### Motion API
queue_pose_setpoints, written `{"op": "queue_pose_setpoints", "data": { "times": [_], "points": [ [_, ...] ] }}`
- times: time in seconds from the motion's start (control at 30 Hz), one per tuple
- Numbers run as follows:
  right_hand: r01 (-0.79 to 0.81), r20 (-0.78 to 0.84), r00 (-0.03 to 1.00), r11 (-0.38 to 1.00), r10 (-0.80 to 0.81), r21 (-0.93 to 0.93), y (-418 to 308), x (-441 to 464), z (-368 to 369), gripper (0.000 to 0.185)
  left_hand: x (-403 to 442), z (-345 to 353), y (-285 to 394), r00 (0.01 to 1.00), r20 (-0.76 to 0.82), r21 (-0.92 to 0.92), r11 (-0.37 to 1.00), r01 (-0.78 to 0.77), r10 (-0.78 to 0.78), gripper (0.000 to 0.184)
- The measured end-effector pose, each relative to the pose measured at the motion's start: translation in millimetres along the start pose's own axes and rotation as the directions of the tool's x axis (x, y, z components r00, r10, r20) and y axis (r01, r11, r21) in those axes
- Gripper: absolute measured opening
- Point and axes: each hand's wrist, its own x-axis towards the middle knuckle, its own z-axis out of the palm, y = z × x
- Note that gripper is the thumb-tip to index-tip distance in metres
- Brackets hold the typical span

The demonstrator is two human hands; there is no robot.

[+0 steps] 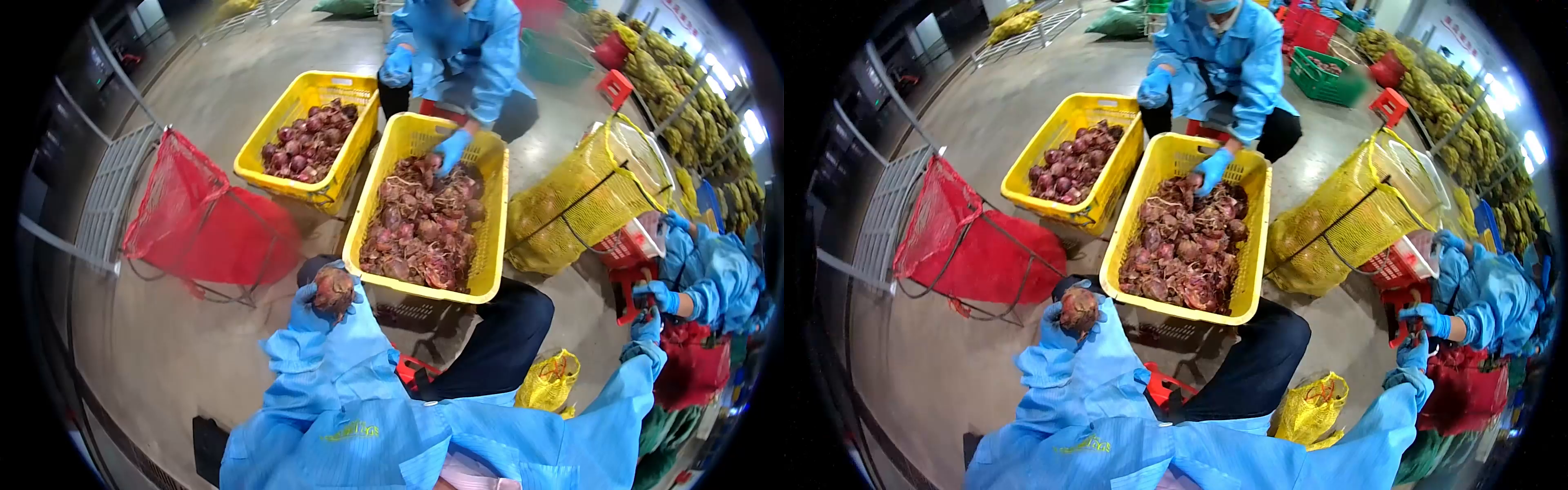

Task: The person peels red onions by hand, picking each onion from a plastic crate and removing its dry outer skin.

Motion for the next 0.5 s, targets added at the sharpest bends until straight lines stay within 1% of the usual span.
{"op": "queue_pose_setpoints", "data": {
  "times": [0.03,0.07,0.1,0.17,0.2,0.23,0.27,0.3,0.33,0.37,0.4,0.43,0.47,0.5],
  "points": [
    [-0.072,0.044,0.997,0.996,0.070,0.047,-3,43,-36,0.020,-1,-23,0,0.985,0.098,-0.222,0.961,0.163,-0.144,0.082],
    [-0.103,0.433,0.899,0.994,0.073,0.045,0,78,-62,0.021,2,-32,-4,0.995,0.054,-0.158,0.983,0.097,-0.090,0.080],
    [-0.074,0.049,0.997,0.984,0.067,0.162,3,80,-44,0.024,5,-34,-9,0.999,0.005,-0.093,0.995,0.034,-0.034,0.078],
    [-0.073,0.262,0.964,0.994,0.051,0.077,21,14,25,0.027,13,15,-6,0.992,-0.111,-0.055,0.996,-0.070,0.063,0.071],
    [-0.124,0.223,0.969,0.989,0.102,0.085,34,-48,90,0.032,17,15,-2,1.000,0.008,-0.164,0.986,0.026,-0.025,0.066],
    [-0.102,0.469,0.874,0.992,0.128,-0.079,48,-69,117,0.034,23,21,-6,0.999,-0.050,-0.147,0.989,-0.028,0.021,0.075],
    [-0.035,0.674,0.716,0.974,0.180,-0.223,62,-89,141,0.035,26,27,-6,0.999,-0.020,-0.133,0.991,-0.034,0.032,0.074],
    [0.184,0.560,0.828,0.932,0.023,-0.311,92,-142,190,0.038,30,32,-6,0.999,0.015,-0.119,0.992,-0.038,0.040,0.074],
    [0.101,0.587,0.793,0.915,0.162,-0.390,105,-175,223,0.042,36,36,-6,0.998,0.034,-0.109,0.993,-0.045,0.049,0.073],
    [0.215,0.664,0.724,0.853,0.187,-0.475,127,-194,243,0.044,43,39,-7,0.997,0.054,-0.100,0.994,-0.051,0.057,0.073],
    [0.302,0.695,0.670,0.758,0.263,-0.578,144,-233,272,0.044,50,43,-8,0.995,0.077,-0.092,0.994,-0.057,0.064,0.072],
    [0.309,0.731,0.567,0.724,0.380,-0.617,161,-263,296,0.047,57,46,-10,0.994,0.078,-0.049,0.996,-0.072,0.076,0.073],
    [0.312,0.726,0.511,0.687,0.461,-0.656,184,-281,311,0.049,64,50,-12,0.993,0.080,-0.008,0.996,-0.088,0.088,0.073],
    [0.405,0.782,0.337,0.669,0.524,-0.623,203,-293,325,0.051,67,54,-13,0.992,0.082,0.033,0.994,-0.104,0.101,0.074]
  ]
}}
